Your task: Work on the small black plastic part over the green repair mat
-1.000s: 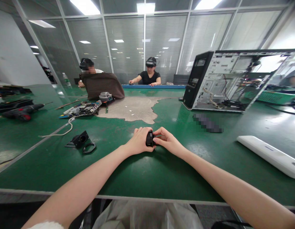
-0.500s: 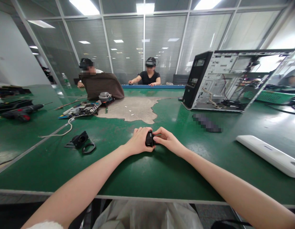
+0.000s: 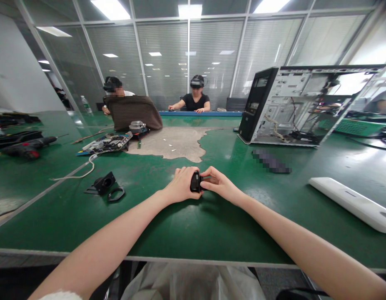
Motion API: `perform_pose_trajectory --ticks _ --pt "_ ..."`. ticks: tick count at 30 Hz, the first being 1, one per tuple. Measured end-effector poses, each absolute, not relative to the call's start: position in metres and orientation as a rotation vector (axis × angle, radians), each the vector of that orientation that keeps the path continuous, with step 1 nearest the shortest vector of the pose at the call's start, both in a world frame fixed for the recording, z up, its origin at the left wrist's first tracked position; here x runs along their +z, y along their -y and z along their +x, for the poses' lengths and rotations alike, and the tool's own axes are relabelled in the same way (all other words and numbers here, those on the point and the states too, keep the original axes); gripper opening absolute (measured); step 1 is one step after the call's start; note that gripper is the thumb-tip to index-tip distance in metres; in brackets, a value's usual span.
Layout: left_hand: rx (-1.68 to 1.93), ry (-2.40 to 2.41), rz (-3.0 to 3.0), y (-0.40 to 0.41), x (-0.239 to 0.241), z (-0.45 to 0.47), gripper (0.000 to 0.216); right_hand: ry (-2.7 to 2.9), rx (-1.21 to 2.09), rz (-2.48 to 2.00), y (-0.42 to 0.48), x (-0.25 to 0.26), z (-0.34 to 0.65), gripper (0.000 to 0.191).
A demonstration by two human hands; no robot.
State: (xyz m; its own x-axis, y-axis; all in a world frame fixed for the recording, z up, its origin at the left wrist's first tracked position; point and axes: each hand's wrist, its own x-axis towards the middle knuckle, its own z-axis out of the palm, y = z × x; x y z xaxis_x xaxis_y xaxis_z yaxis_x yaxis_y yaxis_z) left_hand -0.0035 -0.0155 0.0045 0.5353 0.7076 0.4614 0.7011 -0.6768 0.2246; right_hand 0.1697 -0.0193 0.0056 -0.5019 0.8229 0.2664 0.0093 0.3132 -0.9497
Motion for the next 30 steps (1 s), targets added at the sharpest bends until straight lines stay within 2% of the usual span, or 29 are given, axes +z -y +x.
perform_pose_trajectory --ticks 3,7,13,19,24,30 --pt "0.841 -1.261 2.732 0.0156 0.0048 -0.0034 0.059 1.745 1.233 -0.804 0.0196 0.0066 0.1668 0.019" --pt "0.842 -1.257 2.733 0.0152 0.0046 -0.0033 0.059 1.754 1.238 -0.864 0.0177 0.0034 0.1674 0.025" --pt "0.828 -1.27 2.734 0.015 0.0043 -0.0034 0.06 1.837 1.33 -0.702 0.0178 0.002 0.1722 0.033" --pt "0.822 -1.277 2.73 0.0161 0.0062 -0.0033 0.059 1.783 1.209 -0.79 0.0177 0.0043 0.1679 0.017" --pt "0.818 -1.274 2.736 0.0155 0.0055 -0.0031 0.06 1.751 1.247 -0.871 0.0154 0.0019 0.1677 0.027" --pt "0.805 -1.282 2.725 0.0149 0.0045 -0.0034 0.061 1.81 1.342 -0.706 0.0203 0.0048 0.1708 0.032"
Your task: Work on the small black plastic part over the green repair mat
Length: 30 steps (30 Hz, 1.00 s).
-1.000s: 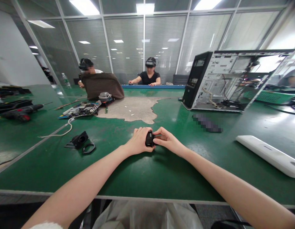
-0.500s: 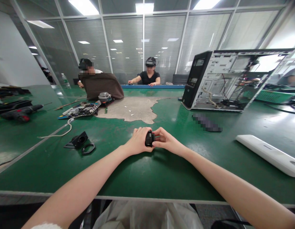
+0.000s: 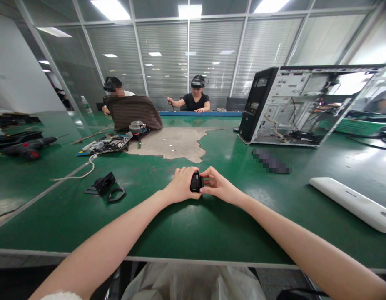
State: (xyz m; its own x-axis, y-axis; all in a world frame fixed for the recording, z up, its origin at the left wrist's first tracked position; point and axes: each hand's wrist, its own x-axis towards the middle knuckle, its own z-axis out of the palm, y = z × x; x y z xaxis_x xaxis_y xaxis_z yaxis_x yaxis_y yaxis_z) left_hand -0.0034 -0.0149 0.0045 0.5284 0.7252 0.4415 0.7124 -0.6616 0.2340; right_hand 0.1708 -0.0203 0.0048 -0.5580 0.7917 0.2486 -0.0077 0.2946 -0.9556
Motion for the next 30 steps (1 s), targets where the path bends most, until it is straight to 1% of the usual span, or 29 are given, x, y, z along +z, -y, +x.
perform_pose_trajectory --ticks 2,6,12,17,19,23,26,30 --pt "0.803 -1.284 2.717 0.0156 0.0052 -0.0033 0.06 1.797 1.359 -0.693 0.0223 0.0064 0.1702 0.031" --pt "0.808 -1.287 2.702 0.0169 0.007 -0.0027 0.058 1.757 1.283 -0.746 0.023 0.0077 0.1664 0.02" --pt "0.821 -1.274 2.708 0.0164 0.0067 -0.0023 0.058 1.767 1.226 -0.838 0.0207 0.0051 0.165 0.028" --pt "0.803 -1.287 2.709 0.0158 0.0063 -0.0031 0.059 1.821 1.303 -0.718 0.0229 0.0064 0.1694 0.031" --pt "0.795 -1.29 2.704 0.0161 0.0068 -0.0032 0.058 1.806 1.308 -0.719 0.0242 0.0076 0.1693 0.03" --pt "0.797 -1.294 2.702 0.0162 0.0075 -0.0028 0.057 1.767 1.23 -0.781 0.0238 0.0072 0.1652 0.02" --pt "0.804 -1.289 2.712 0.0159 0.0073 -0.0025 0.057 1.761 1.199 -0.829 0.0213 0.0048 0.1634 0.023" --pt "0.819 -1.267 2.724 0.0161 0.0072 -0.0025 0.057 1.8 1.237 -0.824 0.0198 0.0038 0.1669 0.027"
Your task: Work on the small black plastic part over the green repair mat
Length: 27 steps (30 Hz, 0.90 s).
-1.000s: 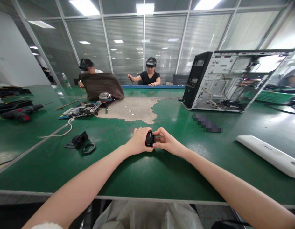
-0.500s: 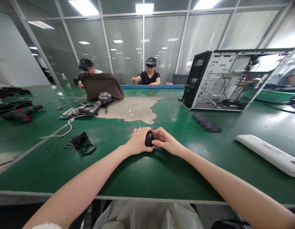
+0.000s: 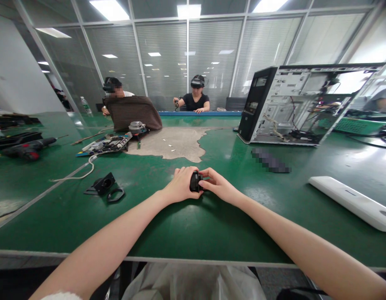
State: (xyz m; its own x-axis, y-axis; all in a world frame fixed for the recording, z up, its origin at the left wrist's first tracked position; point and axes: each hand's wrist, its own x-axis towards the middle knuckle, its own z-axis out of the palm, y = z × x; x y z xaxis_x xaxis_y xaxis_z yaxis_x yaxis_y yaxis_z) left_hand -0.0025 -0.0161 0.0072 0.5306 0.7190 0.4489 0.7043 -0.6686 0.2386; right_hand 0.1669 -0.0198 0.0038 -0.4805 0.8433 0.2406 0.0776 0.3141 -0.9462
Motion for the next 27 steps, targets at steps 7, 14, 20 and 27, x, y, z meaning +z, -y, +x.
perform_pose_trajectory --ticks 7,14,20,27 --pt "0.789 -1.283 2.701 0.016 0.0077 -0.0026 0.058 1.804 1.309 -0.727 0.0245 0.0088 0.1698 0.028" --pt "0.81 -1.281 2.681 0.0167 0.008 -0.0019 0.057 1.764 1.226 -0.848 0.0231 0.007 0.1644 0.027" --pt "0.812 -1.286 2.696 0.0146 0.0053 -0.0029 0.06 1.853 1.282 -0.757 0.0214 0.0041 0.1709 0.033" --pt "0.796 -1.29 2.683 0.0167 0.0085 -0.0025 0.058 1.763 1.237 -0.798 0.0233 0.0092 0.1659 0.02"
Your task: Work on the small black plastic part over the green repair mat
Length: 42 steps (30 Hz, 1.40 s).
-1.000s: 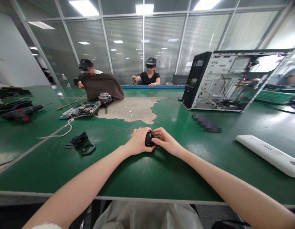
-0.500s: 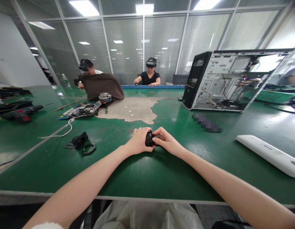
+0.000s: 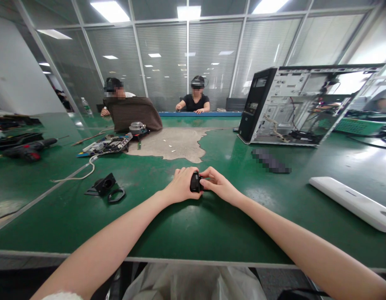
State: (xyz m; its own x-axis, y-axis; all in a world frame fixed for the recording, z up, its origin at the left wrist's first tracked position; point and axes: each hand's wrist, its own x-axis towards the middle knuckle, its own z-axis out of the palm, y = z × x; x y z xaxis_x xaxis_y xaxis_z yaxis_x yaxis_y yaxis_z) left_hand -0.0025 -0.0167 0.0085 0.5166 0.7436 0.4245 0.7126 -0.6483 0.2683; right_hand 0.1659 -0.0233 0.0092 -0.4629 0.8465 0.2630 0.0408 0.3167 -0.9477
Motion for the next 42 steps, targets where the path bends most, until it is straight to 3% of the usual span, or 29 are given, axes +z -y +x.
perform_pose_trajectory --ticks 5,14,20,26,42 --pt "0.803 -1.282 2.683 0.017 0.009 -0.002 0.057 1.741 1.257 -0.855 0.02 0.006 0.165 0.031" --pt "0.795 -1.281 2.695 0.015 0.007 -0.004 0.06 1.783 1.322 -0.7 0.024 0.006 0.168 0.033" --pt "0.81 -1.296 2.698 0.015 0.007 -0.003 0.057 1.766 1.236 -0.763 0.025 0.007 0.166 0.02" --pt "0.81 -1.288 2.711 0.015 0.007 -0.003 0.056 1.746 1.238 -0.82 0.023 0.009 0.168 0.028" --pt "0.818 -1.31 2.713 0.014 0.004 -0.003 0.061 1.587 1.146 -1.036 0.026 0.015 0.172 0.024"
